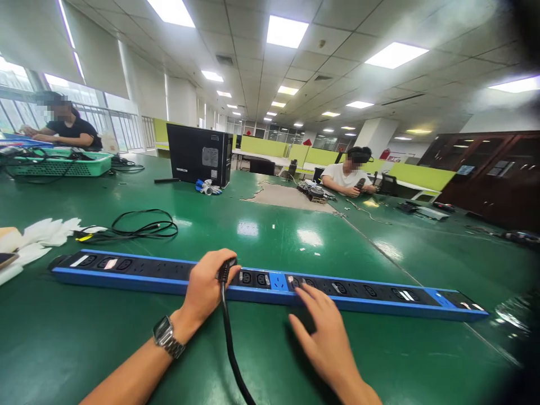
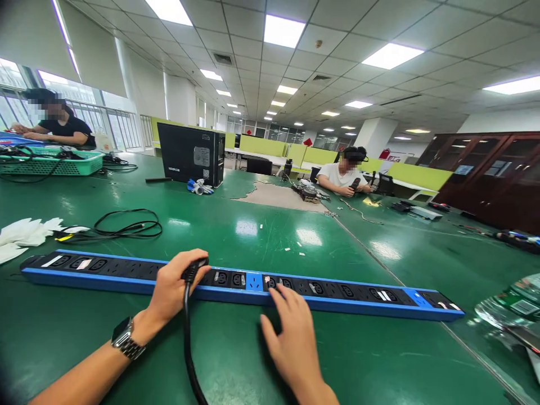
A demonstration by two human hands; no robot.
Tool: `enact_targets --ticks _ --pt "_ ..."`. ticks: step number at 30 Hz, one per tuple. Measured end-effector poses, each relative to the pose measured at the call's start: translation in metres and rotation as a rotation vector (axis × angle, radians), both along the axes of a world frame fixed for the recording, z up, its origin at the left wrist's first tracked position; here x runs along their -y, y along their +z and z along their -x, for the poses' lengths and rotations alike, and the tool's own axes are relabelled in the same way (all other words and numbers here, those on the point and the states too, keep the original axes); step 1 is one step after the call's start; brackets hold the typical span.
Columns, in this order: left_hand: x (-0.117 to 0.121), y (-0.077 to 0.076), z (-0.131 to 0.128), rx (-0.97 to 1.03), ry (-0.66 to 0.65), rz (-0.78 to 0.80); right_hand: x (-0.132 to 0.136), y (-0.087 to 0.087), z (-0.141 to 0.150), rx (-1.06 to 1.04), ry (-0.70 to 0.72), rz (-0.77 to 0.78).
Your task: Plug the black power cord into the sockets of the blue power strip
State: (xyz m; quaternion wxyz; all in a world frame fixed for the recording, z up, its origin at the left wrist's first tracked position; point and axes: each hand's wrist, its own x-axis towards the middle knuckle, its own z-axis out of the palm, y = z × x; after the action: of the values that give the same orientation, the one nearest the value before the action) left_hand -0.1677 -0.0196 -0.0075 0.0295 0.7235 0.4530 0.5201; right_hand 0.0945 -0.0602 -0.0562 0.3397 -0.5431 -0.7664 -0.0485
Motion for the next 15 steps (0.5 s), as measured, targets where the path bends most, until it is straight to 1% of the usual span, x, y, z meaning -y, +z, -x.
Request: enact_targets --ticks 1,2,3,4,6,8,10,13,15 --pt "-0.001 0.004 -0.011 0.067 0.01 -0.021 0.003 -0.006 -0.023 0.0 -0.054 -0.026" --pt "-0.003 0.007 -0.022 0.089 -0.002 -0.013 0.006 -0.011 -0.041 0.0 -0.089 -0.044" --pt "-0.005 0.008 -0.034 0.068 -0.031 0.028 0.009 -0.015 -0.056 -0.001 -0.11 -0.054" --pt "-0.006 0.009 -0.046 0.021 -0.058 0.091 0.012 -0.017 -0.066 -0.004 -0.117 -0.058" --pt "-0.01 0.005 -0.069 -0.107 -0.09 0.232 0.017 -0.015 -0.073 -0.019 -0.108 -0.053" --pt "-0.012 -0.001 -0.087 -0.187 -0.077 0.327 0.019 -0.007 -0.068 -0.047 -0.083 -0.053" --pt "-0.014 -0.007 -0.099 -0.228 -0.06 0.353 0.015 0.006 -0.057 -0.087 -0.042 -0.053" --pt "-0.015 -0.009 -0.103 -0.315 -0.034 0.336 -0.005 0.025 -0.034 -0.119 0.068 -0.004" --pt "-0.014 -0.008 -0.098 -0.395 -0.037 0.332 -0.023 0.031 -0.016 -0.101 0.176 0.052"
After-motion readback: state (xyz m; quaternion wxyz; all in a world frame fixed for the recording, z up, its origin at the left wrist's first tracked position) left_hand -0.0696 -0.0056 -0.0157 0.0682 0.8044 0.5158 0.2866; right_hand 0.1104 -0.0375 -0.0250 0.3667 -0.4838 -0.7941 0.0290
